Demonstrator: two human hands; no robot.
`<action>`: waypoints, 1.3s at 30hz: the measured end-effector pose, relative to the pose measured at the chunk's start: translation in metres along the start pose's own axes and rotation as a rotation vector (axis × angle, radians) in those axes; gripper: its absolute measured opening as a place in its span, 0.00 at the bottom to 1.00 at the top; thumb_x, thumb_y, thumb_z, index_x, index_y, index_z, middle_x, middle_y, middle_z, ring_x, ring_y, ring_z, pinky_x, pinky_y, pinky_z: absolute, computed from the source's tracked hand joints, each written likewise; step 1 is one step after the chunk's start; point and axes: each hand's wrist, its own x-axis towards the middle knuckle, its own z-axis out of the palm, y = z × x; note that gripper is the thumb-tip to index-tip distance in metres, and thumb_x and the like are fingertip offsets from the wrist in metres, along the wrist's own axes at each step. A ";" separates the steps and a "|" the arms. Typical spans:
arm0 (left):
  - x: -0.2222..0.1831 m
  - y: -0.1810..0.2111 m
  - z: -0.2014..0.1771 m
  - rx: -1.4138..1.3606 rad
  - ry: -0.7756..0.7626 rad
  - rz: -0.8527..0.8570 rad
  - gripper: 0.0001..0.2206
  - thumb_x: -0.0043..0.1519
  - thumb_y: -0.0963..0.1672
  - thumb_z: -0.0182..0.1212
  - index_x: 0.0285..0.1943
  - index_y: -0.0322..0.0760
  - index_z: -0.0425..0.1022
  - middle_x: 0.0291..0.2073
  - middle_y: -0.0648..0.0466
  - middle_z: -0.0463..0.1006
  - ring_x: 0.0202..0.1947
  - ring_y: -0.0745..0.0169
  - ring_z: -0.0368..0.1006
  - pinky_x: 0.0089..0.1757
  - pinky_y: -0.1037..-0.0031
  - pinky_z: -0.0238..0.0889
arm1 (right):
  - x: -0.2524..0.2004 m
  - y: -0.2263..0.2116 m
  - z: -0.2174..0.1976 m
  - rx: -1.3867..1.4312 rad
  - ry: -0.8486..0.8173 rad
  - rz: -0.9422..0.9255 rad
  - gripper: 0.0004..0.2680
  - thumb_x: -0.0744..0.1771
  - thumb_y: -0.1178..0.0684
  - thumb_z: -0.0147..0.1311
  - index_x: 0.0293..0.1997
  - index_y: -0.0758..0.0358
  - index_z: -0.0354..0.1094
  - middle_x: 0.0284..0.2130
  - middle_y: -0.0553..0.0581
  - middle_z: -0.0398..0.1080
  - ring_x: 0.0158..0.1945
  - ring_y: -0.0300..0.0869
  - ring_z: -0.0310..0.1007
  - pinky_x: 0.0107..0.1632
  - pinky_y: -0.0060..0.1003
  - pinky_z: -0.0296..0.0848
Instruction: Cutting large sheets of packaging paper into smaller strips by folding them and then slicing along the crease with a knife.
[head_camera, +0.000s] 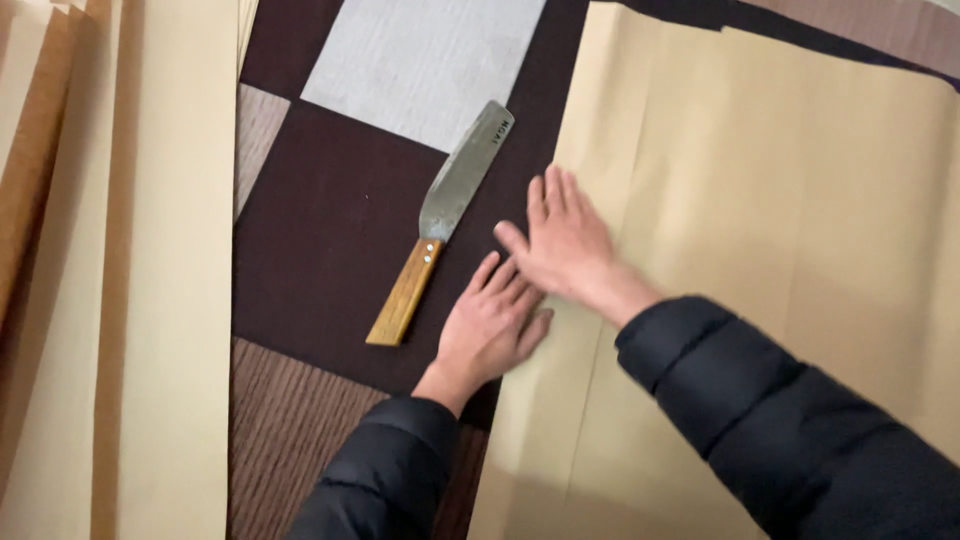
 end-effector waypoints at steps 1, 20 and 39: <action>-0.002 0.001 -0.002 -0.001 -0.001 0.005 0.26 0.70 0.54 0.57 0.73 0.43 0.81 0.70 0.50 0.82 0.79 0.48 0.68 0.78 0.49 0.47 | -0.013 -0.007 0.004 0.002 0.002 0.004 0.37 0.77 0.27 0.30 0.84 0.81 0.48 0.81 0.88 0.47 0.86 0.76 0.43 0.83 0.64 0.46; -0.145 0.095 -0.090 0.067 -0.199 0.004 0.27 0.78 0.50 0.52 0.83 0.31 0.67 0.81 0.40 0.69 0.84 0.45 0.59 0.77 0.46 0.45 | -0.078 -0.040 0.015 -0.096 -0.037 -0.035 0.33 0.77 0.30 0.33 0.89 0.70 0.41 0.85 0.82 0.41 0.88 0.71 0.38 0.84 0.63 0.44; -0.102 0.064 -0.035 0.335 -0.154 -0.027 0.32 0.71 0.53 0.59 0.84 0.41 0.68 0.83 0.49 0.68 0.84 0.51 0.59 0.77 0.42 0.48 | -0.168 -0.045 0.025 -0.024 0.015 -0.265 0.27 0.78 0.36 0.34 0.87 0.66 0.52 0.83 0.71 0.54 0.86 0.66 0.49 0.78 0.68 0.56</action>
